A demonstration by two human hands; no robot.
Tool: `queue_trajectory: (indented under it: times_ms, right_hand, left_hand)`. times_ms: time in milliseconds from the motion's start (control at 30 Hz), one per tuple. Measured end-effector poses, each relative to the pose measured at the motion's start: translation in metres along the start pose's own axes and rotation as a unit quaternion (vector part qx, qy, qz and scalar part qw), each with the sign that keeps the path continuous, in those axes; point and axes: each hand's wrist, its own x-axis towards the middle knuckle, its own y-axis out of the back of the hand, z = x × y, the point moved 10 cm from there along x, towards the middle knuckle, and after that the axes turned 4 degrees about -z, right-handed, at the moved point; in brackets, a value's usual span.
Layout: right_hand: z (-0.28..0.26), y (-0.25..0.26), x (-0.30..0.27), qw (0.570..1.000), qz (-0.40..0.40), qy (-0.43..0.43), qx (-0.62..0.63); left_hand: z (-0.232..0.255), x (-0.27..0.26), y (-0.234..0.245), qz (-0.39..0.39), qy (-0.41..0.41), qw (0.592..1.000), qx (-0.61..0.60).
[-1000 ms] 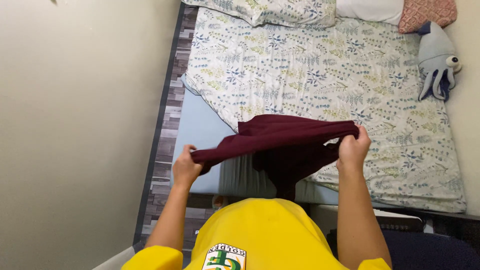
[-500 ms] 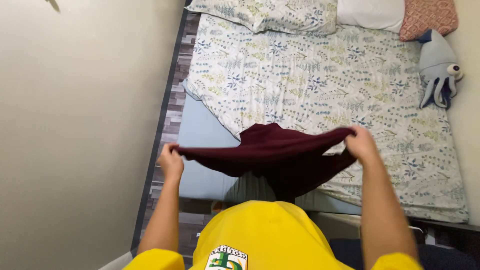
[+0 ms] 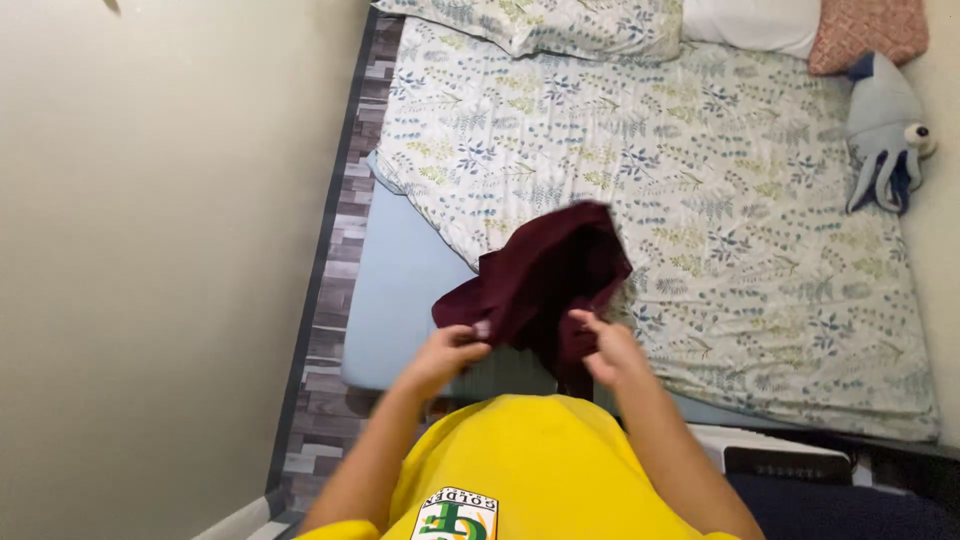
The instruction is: Folding a maroon garment on a bed in a bedroom setting.
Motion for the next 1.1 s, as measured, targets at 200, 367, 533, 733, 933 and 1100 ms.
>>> queue_trajectory:
  times_ms: [200, 367, 533, 733, 933, 1100]
  right_hand:
    - [-0.033, -0.108, -0.083, 0.947, 0.010, 0.220, -0.235]
    - [-0.024, -0.138, -0.119, 0.923, 0.024, 0.290, -0.249]
    - [-0.028, -0.125, -0.134, 0.909, 0.049, 0.335, -0.244]
    - [-0.013, -0.164, -0.152, 0.961, -0.123, 0.238, -0.064]
    - [-0.015, -0.169, -0.173, 0.884, -0.016, 0.358, -0.302]
    - [-0.032, -0.184, -0.190, 0.836, 0.080, 0.363, -0.404]
  left_hand:
    - [0.093, -0.009, -0.071, 0.027, -0.233, 0.965, 0.121]
    - [0.143, -0.045, -0.071, 0.095, -0.296, 0.934, 0.177]
    - [0.140, -0.051, -0.061, 0.064, -0.279, 0.951, 0.121]
    - [0.144, -0.050, -0.032, 0.082, -0.248, 0.959, 0.110]
    - [0.163, -0.060, -0.016, 0.076, -0.272, 0.950, 0.135]
    - [0.154, -0.062, -0.028, 0.001, -0.294, 0.955, 0.035]
